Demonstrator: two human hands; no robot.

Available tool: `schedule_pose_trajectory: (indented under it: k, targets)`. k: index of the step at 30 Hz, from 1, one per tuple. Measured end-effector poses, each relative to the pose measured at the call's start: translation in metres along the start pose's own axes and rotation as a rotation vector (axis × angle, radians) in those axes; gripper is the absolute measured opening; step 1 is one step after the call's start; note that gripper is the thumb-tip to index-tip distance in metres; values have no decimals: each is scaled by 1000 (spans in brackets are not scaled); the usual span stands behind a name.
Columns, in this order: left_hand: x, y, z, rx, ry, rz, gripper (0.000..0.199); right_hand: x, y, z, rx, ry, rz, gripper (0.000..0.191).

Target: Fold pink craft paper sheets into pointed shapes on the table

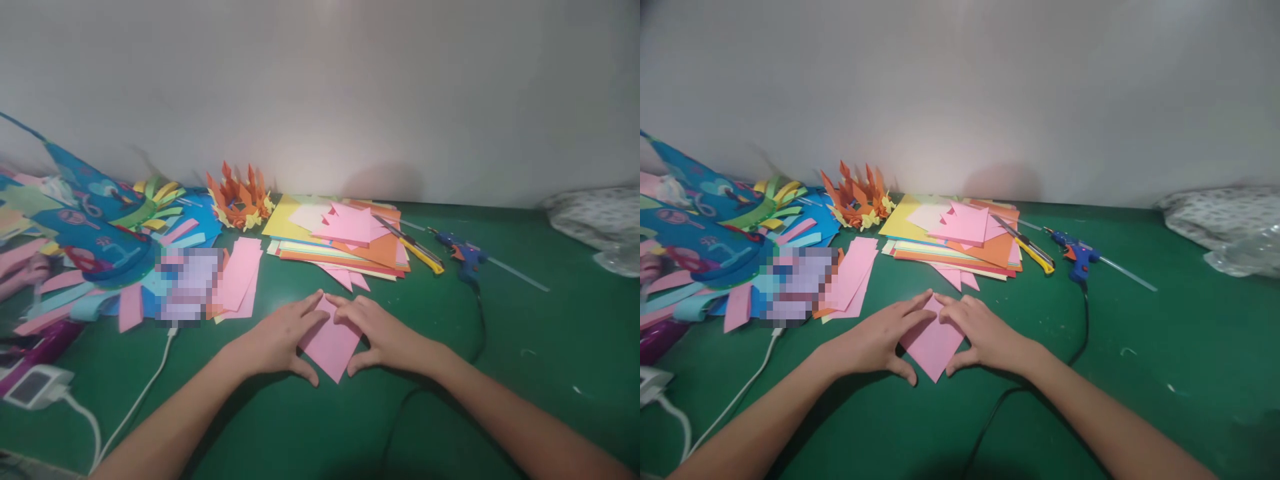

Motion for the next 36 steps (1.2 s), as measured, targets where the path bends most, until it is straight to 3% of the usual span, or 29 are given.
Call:
schedule_pose_trajectory:
  k: [3, 7, 10, 12, 17, 24, 32, 36]
  targets:
    - [-3, 2, -2, -91, -33, -35, 82, 0, -1, -3, -5, 22, -15, 66]
    - [-8, 5, -18, -258, -197, -44, 54, 1, 0, -4, 6, 45, -50, 64]
    - [-7, 11, -25, -295, -227, -71, 33, 3, 4, -3, -23, 75, -92, 47]
    - [-6, 14, -22, -274, -158, -77, 28, 4, 7, -3, -42, 89, -145, 33]
    - [-2, 20, 2, -120, 154, -121, 21, 5, 13, -10, -23, 89, -296, 24]
    - [0, 18, 19, 48, 448, -60, 16, 2, 12, -13, -23, -11, -315, 22]
    - [12, 25, 16, 133, 454, 33, 9, -1, 13, -13, 9, -136, -305, 25]
    - [16, 27, 12, 46, 413, 67, 13, -3, 12, -13, 46, -129, -298, 26]
Point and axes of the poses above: each hand's wrist, its own x-axis away from the middle knuckle, its own y-axis out of the back of the hand, z = x × y, the point moved 7 cm from there along -x, towards the middle knuckle, and after that the axes turned 3 degrees about z, right-handed, at the moved point
